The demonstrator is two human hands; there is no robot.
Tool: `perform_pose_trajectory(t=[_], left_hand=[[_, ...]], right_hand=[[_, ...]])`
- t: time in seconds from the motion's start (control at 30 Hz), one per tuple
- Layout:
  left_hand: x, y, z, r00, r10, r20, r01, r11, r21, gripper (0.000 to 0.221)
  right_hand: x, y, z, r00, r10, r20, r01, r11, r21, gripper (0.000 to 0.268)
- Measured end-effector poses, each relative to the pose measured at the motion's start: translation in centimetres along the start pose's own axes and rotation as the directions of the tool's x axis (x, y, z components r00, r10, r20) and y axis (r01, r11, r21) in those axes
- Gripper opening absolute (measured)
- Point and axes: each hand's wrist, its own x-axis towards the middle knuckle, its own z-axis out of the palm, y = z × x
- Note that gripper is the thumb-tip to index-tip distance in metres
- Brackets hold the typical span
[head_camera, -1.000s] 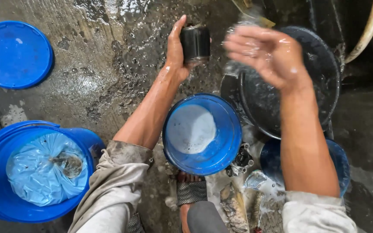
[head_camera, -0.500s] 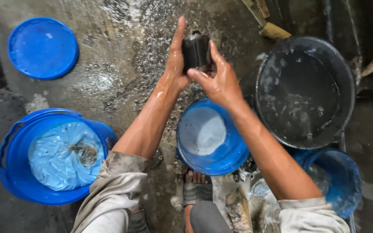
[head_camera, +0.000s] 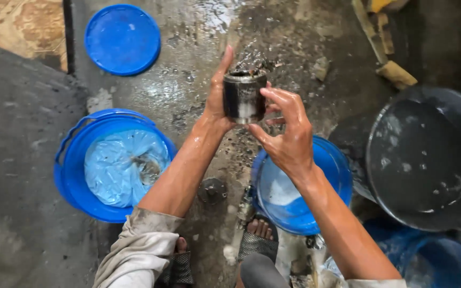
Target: Cleaning small mechanical components by scrubbing them with a brush in soapy water and rinsing them.
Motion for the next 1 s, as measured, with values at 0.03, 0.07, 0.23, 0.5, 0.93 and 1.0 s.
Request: perform_pose_trajectory(t=[0.03,0.07,0.23,0.5,0.93,1.0], left_hand=[[-0.2,0.2,-0.3,1.000,0.004,-0.031,-0.003,1.000,0.017,0.064],[-0.4,0.3,-0.7,0.998,0.003,-0.064,-0.001,1.000,0.030,0.066],[-1.4,0.3,-1.1,0.981,0.047,-0.189,-0.036,0.998,0.059,0.057],[-2.8,0.3,1.2,0.995,0.073,-0.073,-0.061,0.987,0.150,0.088],[1.4,5.6,-1.5,0.680,0.427,-0.596,-0.110,0.863,0.493,0.071],[1.8,8.2,-2.8,0.547,0.553,-0.628,-0.152,0.804,0.576,0.066]], right_hand=[[0.0,0.0,0.3,1.000,-0.023,-0.008,0.023,1.000,-0.015,0.069],[-0.1,0.1,0.6,0.999,-0.041,-0.016,0.040,0.999,-0.033,0.066],[0.1,0.2,0.9,0.997,-0.080,-0.015,0.079,0.996,-0.037,0.061],[0.0,0.8,1.1,0.998,-0.050,-0.036,0.050,0.999,-0.004,0.057],[0.6,0.1,3.1,0.920,0.318,0.227,-0.391,0.759,0.520,0.051],[1.1,-0.7,4.4,0.896,0.307,0.322,-0.445,0.647,0.620,0.055]])
